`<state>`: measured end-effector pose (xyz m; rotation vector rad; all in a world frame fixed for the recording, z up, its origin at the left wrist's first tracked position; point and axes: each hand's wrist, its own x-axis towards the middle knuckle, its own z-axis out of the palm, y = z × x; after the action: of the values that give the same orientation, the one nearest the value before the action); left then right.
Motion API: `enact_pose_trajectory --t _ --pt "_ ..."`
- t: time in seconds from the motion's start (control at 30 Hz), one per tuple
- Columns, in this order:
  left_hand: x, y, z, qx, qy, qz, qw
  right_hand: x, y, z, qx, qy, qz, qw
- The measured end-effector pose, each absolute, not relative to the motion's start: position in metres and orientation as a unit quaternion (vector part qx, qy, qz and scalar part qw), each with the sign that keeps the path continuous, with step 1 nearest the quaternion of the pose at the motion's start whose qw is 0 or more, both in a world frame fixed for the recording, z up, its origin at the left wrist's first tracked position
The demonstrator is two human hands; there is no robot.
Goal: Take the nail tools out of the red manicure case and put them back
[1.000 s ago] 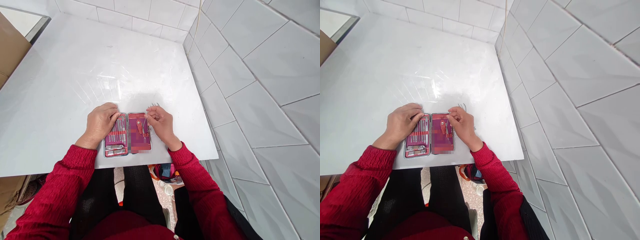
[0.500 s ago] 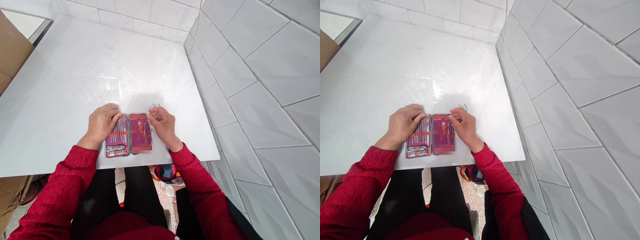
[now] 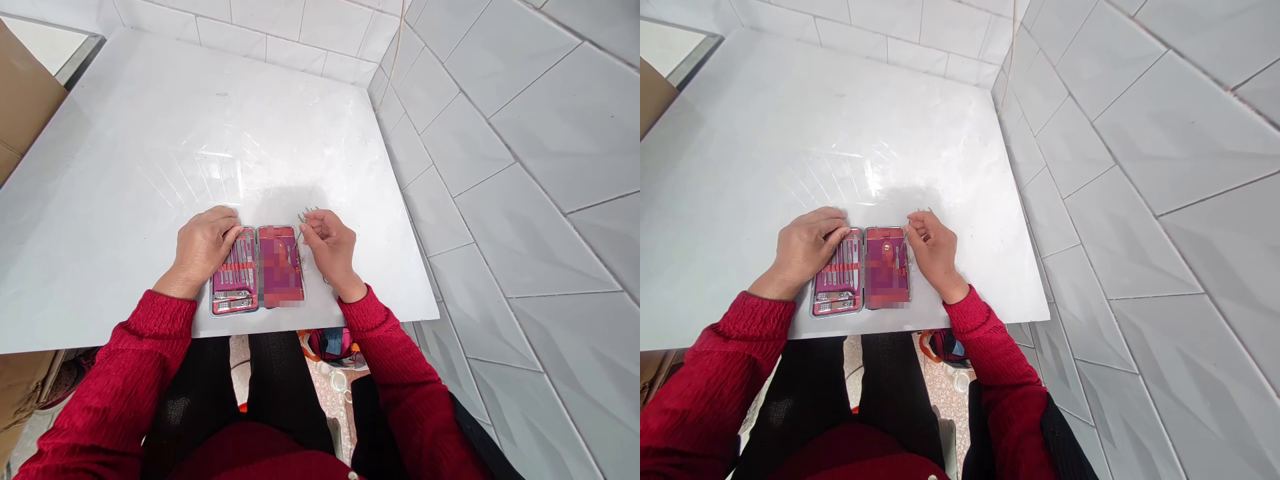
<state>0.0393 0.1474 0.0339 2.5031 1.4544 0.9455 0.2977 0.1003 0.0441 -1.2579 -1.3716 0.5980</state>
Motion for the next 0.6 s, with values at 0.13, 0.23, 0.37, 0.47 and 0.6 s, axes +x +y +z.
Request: enact_pose_trajectory --t 0.13,0.23,0.37,0.47,0.6 --pt "0.0398 0.1466 0.0349 0.819 0.479 0.312 0.053 0.2963 0.0993 0.0429 -0.535 -0.595 0.254 0.543" --pt "0.0398 0.1462 0.0354 0.818 0.480 0.313 0.056 0.2952 0.0988 0.0436 -0.535 -0.594 0.262 0.541" --pt "0.0394 0.1466 0.0348 0.819 0.478 0.313 0.054 0.2938 0.0984 0.0442 -0.533 -0.591 0.272 0.541" --pt "0.0393 0.1468 0.0347 0.820 0.476 0.315 0.051 0.2926 0.0979 0.0442 -0.523 -0.591 0.271 0.552" --pt "0.0397 0.1465 0.0358 0.818 0.475 0.319 0.057 0.2919 0.0972 0.0444 -0.517 -0.592 0.270 0.556"
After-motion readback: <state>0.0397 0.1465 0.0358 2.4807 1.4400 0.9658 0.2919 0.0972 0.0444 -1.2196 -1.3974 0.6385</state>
